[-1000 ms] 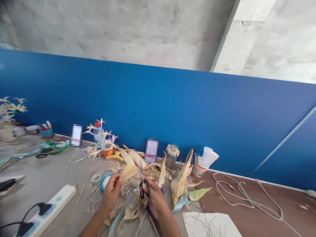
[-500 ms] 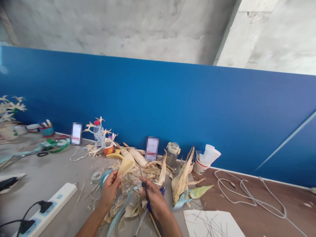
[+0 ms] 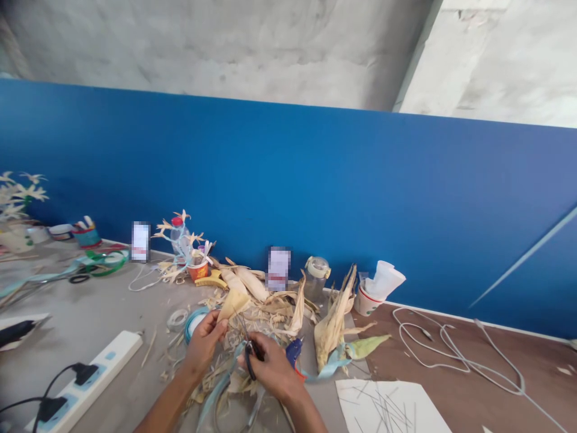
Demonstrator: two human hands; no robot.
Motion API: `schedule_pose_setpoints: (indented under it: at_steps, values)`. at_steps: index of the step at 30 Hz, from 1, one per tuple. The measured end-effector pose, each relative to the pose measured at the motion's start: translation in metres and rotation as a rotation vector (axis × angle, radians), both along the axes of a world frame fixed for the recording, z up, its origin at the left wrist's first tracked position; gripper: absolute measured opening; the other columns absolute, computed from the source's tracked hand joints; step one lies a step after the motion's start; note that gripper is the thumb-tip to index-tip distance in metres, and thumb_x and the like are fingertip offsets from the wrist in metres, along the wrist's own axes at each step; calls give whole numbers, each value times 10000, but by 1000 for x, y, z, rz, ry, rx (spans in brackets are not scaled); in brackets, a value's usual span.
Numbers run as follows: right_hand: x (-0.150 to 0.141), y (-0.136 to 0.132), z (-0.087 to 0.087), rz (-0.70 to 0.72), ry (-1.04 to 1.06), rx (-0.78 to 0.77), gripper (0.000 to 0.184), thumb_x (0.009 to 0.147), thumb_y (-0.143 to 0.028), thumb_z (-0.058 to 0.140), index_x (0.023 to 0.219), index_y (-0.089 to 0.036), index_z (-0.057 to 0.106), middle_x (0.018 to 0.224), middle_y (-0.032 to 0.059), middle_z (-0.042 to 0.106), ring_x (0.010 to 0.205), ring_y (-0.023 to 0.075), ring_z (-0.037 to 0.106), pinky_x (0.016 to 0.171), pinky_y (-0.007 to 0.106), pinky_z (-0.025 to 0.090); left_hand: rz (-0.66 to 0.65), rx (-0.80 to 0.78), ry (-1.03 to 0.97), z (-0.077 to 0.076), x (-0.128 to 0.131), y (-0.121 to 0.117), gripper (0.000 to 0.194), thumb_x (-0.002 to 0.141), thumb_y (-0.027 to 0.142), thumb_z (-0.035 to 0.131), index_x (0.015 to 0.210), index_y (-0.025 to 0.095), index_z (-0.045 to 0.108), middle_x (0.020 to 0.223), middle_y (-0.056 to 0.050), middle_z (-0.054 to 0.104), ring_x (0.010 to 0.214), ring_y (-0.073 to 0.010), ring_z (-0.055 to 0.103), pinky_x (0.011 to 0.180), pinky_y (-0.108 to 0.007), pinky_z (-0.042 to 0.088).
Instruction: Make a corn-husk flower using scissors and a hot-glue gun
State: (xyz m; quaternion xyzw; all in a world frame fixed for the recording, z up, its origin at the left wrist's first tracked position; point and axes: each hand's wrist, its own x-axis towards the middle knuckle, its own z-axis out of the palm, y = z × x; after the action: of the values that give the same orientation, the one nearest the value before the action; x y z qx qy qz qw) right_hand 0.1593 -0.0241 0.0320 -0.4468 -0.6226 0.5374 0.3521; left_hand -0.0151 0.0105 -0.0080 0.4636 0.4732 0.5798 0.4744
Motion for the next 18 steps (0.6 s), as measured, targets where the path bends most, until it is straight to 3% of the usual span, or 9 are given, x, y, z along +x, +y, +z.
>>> schedule_pose_setpoints:
  at_steps: [9, 13, 18]
  values:
    - [-1, 4, -11, -55, 142, -76, 262, 659, -302, 637, 902, -213, 680, 792, 5, 664, 723, 183, 578, 683, 293, 441, 13, 26, -57, 1, 1, -1, 232, 714, 386, 605, 764, 161, 576, 621, 20, 556, 606, -136, 502, 606, -243, 396]
    - [-3, 4, -12, -121, 235, -116, 255, 631, -309, 672, 872, -226, 685, 726, -12, 652, 681, 169, 573, 662, 283, 444, 23, 31, -133, 2, 2, -1, 239, 695, 362, 626, 806, 159, 569, 628, 21, 568, 587, -126, 504, 598, -241, 409]
    - [0, 5, -7, -229, 244, -119, 265, 603, -304, 695, 854, -221, 687, 709, -11, 638, 695, 173, 557, 677, 290, 435, -21, 12, -40, 7, 5, -4, 265, 706, 332, 604, 901, 157, 569, 640, 30, 546, 557, -118, 465, 555, -238, 394]
